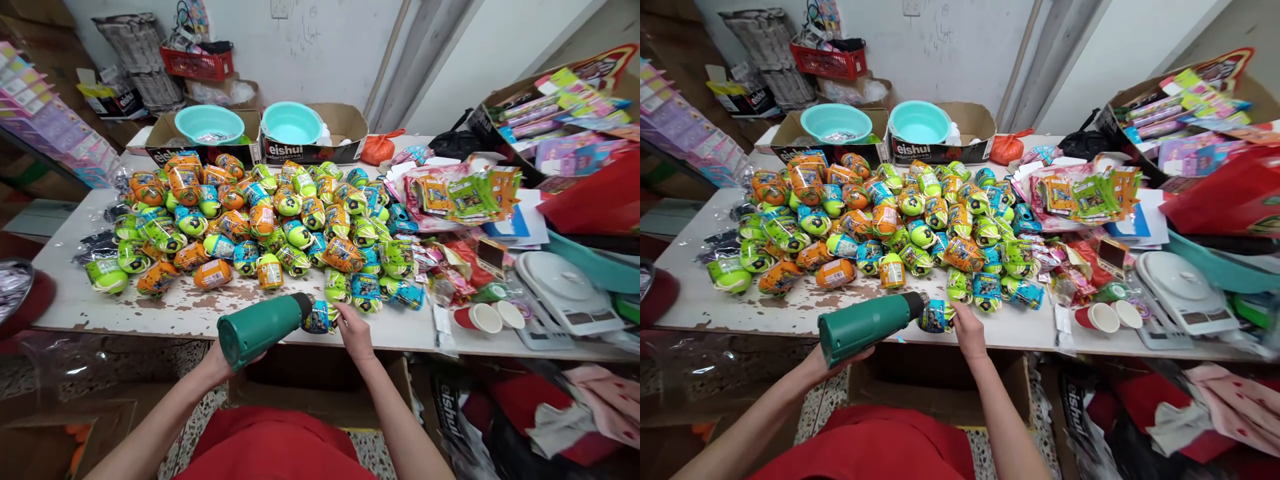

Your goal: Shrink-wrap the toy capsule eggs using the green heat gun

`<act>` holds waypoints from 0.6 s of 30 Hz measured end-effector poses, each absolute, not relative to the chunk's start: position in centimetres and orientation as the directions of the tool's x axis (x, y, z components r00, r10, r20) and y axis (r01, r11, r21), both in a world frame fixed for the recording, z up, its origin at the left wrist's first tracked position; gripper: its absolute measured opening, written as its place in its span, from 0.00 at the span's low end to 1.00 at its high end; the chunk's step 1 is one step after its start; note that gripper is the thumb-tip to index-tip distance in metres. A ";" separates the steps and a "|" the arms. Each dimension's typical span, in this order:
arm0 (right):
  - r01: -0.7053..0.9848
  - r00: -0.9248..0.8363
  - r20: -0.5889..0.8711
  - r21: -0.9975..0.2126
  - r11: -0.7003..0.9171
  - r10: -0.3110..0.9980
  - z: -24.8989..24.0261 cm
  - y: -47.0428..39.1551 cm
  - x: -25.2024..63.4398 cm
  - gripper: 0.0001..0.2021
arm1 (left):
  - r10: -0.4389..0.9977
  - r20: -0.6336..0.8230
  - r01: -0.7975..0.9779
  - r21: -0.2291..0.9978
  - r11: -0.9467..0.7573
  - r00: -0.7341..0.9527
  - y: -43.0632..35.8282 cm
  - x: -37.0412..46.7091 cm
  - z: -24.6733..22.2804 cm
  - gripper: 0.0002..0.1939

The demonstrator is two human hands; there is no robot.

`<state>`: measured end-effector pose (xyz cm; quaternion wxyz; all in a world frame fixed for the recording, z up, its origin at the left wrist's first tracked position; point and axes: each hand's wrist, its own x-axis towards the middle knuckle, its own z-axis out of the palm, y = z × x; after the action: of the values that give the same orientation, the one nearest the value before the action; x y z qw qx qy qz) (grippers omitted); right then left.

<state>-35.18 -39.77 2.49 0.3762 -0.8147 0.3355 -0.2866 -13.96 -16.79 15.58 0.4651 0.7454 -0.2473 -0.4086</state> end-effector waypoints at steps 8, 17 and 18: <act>-0.235 0.422 -0.138 -0.971 0.039 -0.896 2.1 -40.1 -35.8 0.16 | -0.675 -0.543 0.051 0.796 -0.603 0.499 -15.8 -13.4 13.8 0.15; -0.049 0.309 -0.579 -0.802 0.595 -0.755 1.0 -37.1 -36.4 0.21 | -0.704 -0.609 -0.001 0.756 -0.655 0.366 -15.1 -15.8 14.9 0.18; -0.077 0.330 -0.581 -0.802 0.592 -0.745 1.2 -36.9 -36.6 0.20 | -0.691 -0.608 0.008 0.753 -0.658 0.391 -15.3 -15.9 15.0 0.19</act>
<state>-36.63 -36.89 1.21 0.7175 -0.3872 0.5302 -0.2327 -15.90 -15.34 15.00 0.3466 0.7584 -0.2253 -0.5039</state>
